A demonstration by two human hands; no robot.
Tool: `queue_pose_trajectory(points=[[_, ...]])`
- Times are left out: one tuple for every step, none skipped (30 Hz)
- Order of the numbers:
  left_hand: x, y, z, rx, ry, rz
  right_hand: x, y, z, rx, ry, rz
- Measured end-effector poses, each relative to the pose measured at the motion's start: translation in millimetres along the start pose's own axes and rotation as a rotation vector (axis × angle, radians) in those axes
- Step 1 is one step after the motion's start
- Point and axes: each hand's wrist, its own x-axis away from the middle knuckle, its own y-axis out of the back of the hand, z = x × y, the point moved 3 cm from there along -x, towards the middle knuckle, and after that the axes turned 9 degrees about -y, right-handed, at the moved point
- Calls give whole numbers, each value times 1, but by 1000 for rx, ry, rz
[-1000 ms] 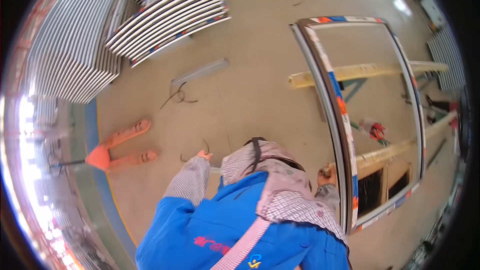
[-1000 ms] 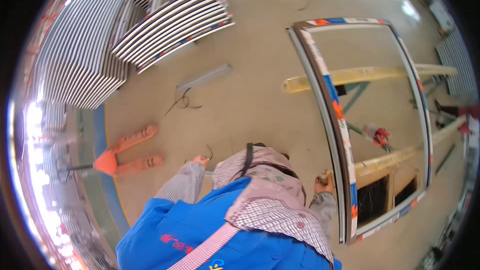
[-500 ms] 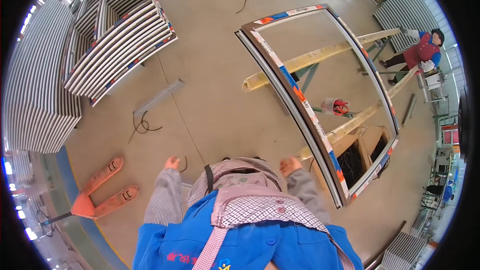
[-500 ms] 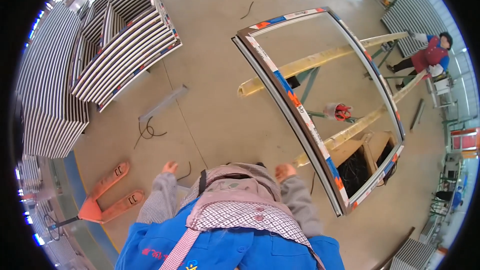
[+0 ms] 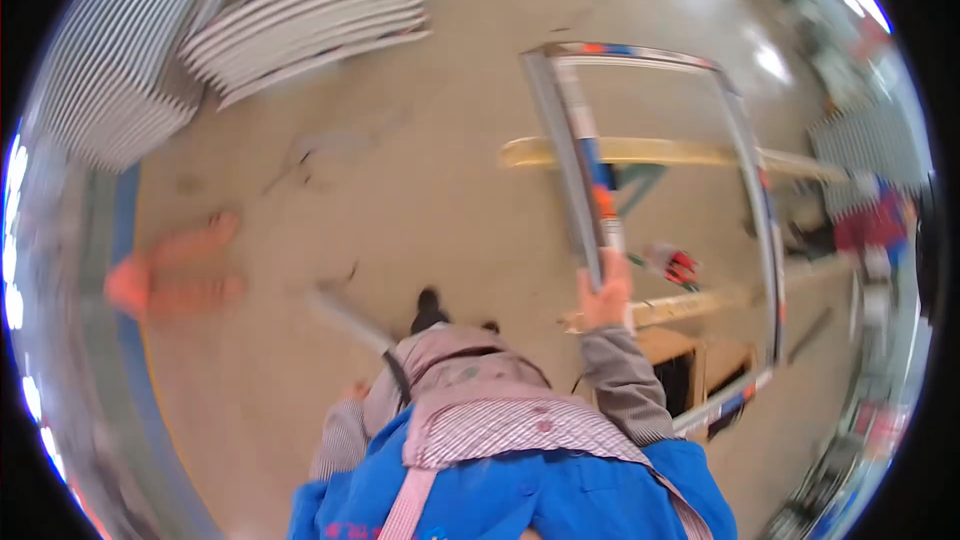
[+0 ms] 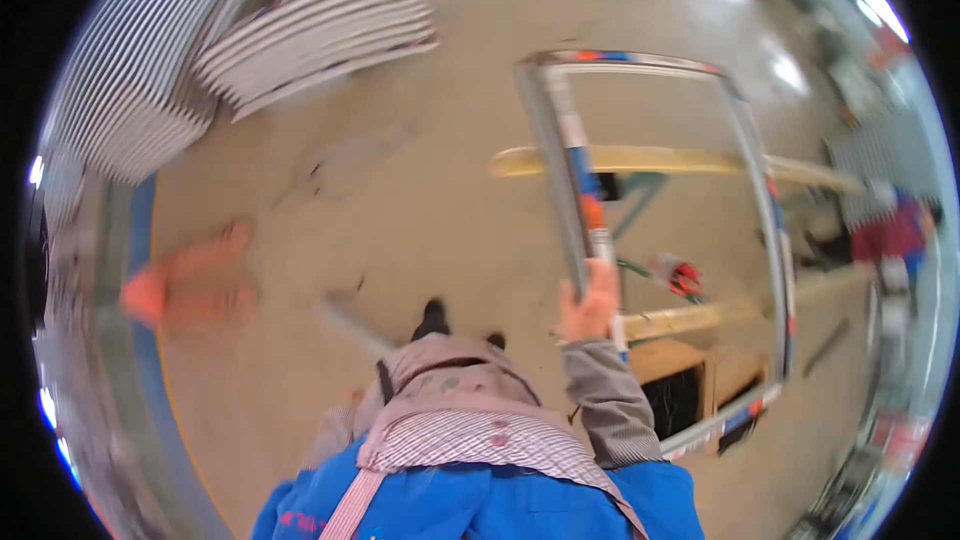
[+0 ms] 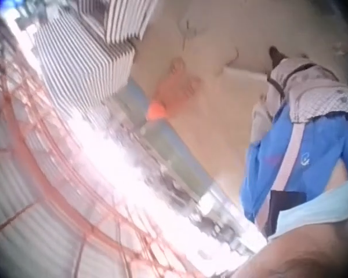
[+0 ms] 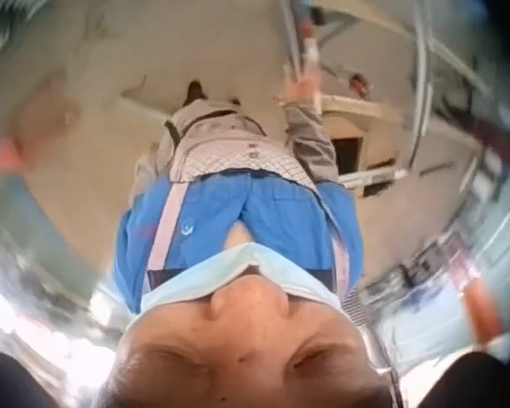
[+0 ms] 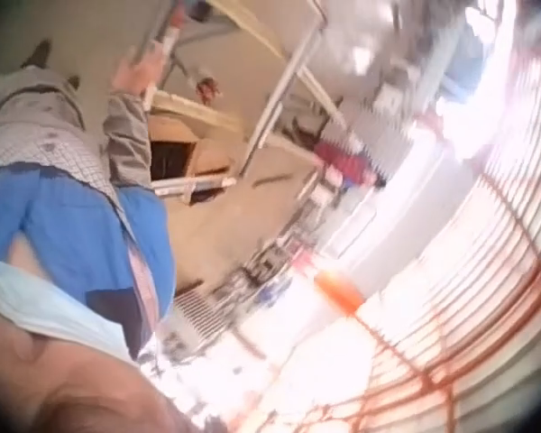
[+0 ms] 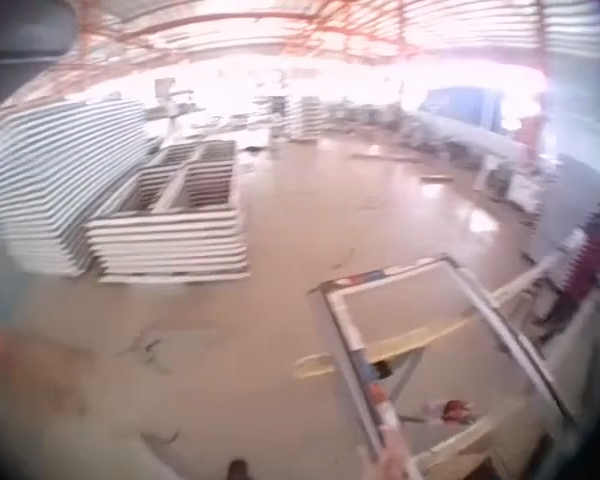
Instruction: Using a manual pallet jack to transport a stack of panels on a fabrication floor.
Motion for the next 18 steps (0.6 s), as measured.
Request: queue_pose_trajectory(points=[[14,-18,-13,-34,-40,3,-4,-7,-5,-107,-39,20],[29,-33,-25,4,-53,-26,-4,-5,-8,-30,57,-13],[45,-44,-38,196,-97,-117,-7,-5,-13,12,38,-35],[55,-50,-49,230,-116,-113,-11,-3,-19,68,17,-67],[71,-56,-56,314,-136,-138,-15,-1,-23,147,6,-90],[83,-61,-59,338,-48,-135,-18,2,-27,218,3,-150],[99,-64,-60,353,-28,-154,-21,5,-30,221,7,-107],[110,-70,-59,351,33,-178,-26,7,-36,291,-61,-77],[124,-77,-56,360,106,-191,-28,11,-40,365,-123,-55],[136,-84,-49,446,165,-201,-29,13,-42,377,-102,-22],[147,-93,-45,458,155,-220,-29,16,-42,378,-90,-8],[160,-102,-37,513,235,-259,-26,17,-40,387,-46,23],[172,-111,-28,554,324,-282,-23,17,-37,396,-4,56],[182,-117,-20,580,323,-306,-17,16,-33,409,-11,127],[192,-124,-13,621,346,-301,-11,15,-26,383,29,122],[201,-128,-5,657,373,-312,-2,13,-18,403,52,134],[209,-131,2,674,367,-308,7,10,-9,432,61,160],[217,-132,9,692,383,-333,17,8,1,421,104,167]])
